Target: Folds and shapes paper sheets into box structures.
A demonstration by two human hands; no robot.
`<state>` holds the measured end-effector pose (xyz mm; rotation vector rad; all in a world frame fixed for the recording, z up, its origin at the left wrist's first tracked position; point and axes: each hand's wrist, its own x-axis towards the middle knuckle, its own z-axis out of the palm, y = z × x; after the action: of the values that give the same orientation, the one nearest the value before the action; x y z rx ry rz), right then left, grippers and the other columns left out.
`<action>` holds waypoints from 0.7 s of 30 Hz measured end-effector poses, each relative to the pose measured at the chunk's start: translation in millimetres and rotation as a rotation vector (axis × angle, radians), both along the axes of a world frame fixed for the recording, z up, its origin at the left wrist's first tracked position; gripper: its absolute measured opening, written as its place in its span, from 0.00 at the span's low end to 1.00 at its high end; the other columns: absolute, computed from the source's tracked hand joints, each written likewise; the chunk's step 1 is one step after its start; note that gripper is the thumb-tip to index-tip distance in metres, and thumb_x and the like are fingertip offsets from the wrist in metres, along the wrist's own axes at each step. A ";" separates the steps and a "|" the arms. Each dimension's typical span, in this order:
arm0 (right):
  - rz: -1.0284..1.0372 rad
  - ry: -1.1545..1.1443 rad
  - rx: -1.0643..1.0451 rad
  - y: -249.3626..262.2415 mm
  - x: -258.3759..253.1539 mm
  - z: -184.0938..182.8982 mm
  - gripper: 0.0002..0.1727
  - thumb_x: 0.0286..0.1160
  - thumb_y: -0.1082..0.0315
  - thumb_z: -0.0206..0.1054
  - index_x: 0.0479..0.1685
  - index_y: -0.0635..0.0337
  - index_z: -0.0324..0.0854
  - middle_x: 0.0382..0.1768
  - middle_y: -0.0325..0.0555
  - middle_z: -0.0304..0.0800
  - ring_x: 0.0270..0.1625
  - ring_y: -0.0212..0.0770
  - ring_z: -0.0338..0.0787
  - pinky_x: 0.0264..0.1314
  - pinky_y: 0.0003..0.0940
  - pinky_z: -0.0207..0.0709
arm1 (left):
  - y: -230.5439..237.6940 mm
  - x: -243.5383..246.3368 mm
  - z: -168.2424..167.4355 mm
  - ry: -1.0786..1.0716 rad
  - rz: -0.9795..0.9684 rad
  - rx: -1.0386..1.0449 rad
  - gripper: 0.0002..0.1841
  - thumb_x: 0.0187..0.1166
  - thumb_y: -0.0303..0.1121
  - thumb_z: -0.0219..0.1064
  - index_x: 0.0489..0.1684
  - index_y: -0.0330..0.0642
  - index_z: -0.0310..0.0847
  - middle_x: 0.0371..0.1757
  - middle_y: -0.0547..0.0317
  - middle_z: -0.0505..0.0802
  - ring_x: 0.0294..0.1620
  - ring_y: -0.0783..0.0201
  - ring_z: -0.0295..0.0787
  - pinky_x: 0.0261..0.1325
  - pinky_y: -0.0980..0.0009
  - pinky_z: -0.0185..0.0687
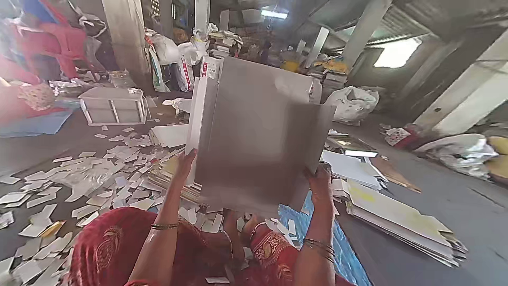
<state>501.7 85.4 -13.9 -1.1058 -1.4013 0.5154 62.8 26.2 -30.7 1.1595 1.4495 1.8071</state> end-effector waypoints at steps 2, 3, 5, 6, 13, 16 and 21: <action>-0.019 -0.017 0.020 0.1 0.3 2.9 0.23 0.76 0.67 0.72 0.66 0.70 0.79 0.57 0.57 0.89 0.60 0.41 0.89 0.66 0.41 0.83 | -1.5 -1.0 2.2 0.011 0.012 0.021 0.26 0.88 0.40 0.61 0.77 0.31 0.70 0.72 0.41 0.84 0.74 0.59 0.80 0.79 0.60 0.73; -0.039 -0.008 0.034 -0.6 0.9 4.6 0.23 0.75 0.67 0.73 0.66 0.70 0.80 0.56 0.57 0.90 0.59 0.42 0.89 0.65 0.43 0.83 | -2.6 -2.9 3.5 0.019 0.015 0.032 0.27 0.88 0.40 0.62 0.78 0.30 0.69 0.73 0.40 0.83 0.75 0.59 0.79 0.80 0.60 0.72; -0.079 0.049 0.081 -1.1 4.1 5.1 0.24 0.72 0.66 0.75 0.64 0.71 0.79 0.55 0.55 0.90 0.58 0.39 0.90 0.64 0.40 0.84 | -4.7 -8.8 6.0 0.063 0.017 0.061 0.26 0.87 0.39 0.62 0.77 0.29 0.70 0.73 0.40 0.83 0.75 0.60 0.79 0.80 0.62 0.72; -0.107 0.093 0.112 -2.6 4.7 6.2 0.26 0.71 0.66 0.76 0.65 0.73 0.78 0.56 0.57 0.89 0.59 0.39 0.89 0.65 0.39 0.84 | -5.0 -12.1 6.8 0.102 0.020 0.074 0.25 0.87 0.38 0.62 0.75 0.28 0.71 0.71 0.40 0.84 0.74 0.60 0.80 0.80 0.62 0.71; -0.224 0.175 0.337 -13.6 7.6 32.0 0.27 0.79 0.70 0.68 0.75 0.73 0.72 0.64 0.61 0.87 0.63 0.43 0.89 0.69 0.38 0.81 | -10.5 -16.7 15.9 0.282 0.106 0.046 0.21 0.88 0.36 0.61 0.69 0.24 0.76 0.67 0.32 0.86 0.72 0.49 0.81 0.79 0.52 0.70; -0.232 0.115 0.370 -17.8 14.3 36.6 0.27 0.78 0.71 0.69 0.75 0.72 0.73 0.68 0.62 0.84 0.68 0.48 0.87 0.72 0.40 0.80 | -2.6 -25.5 5.9 0.390 0.125 0.062 0.23 0.87 0.40 0.61 0.66 0.26 0.80 0.63 0.31 0.88 0.70 0.46 0.83 0.77 0.46 0.71; -0.291 -0.137 0.351 -24.8 19.0 42.8 0.32 0.74 0.58 0.74 0.77 0.63 0.76 0.75 0.61 0.79 0.79 0.55 0.77 0.80 0.52 0.69 | 0.8 -25.0 0.7 0.370 0.120 0.109 0.22 0.86 0.39 0.62 0.66 0.27 0.80 0.63 0.34 0.88 0.69 0.50 0.84 0.76 0.49 0.73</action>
<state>520.8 60.6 28.9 -1.0460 -1.3543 -0.0172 37.8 26.9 -30.0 1.5567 1.6711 1.8396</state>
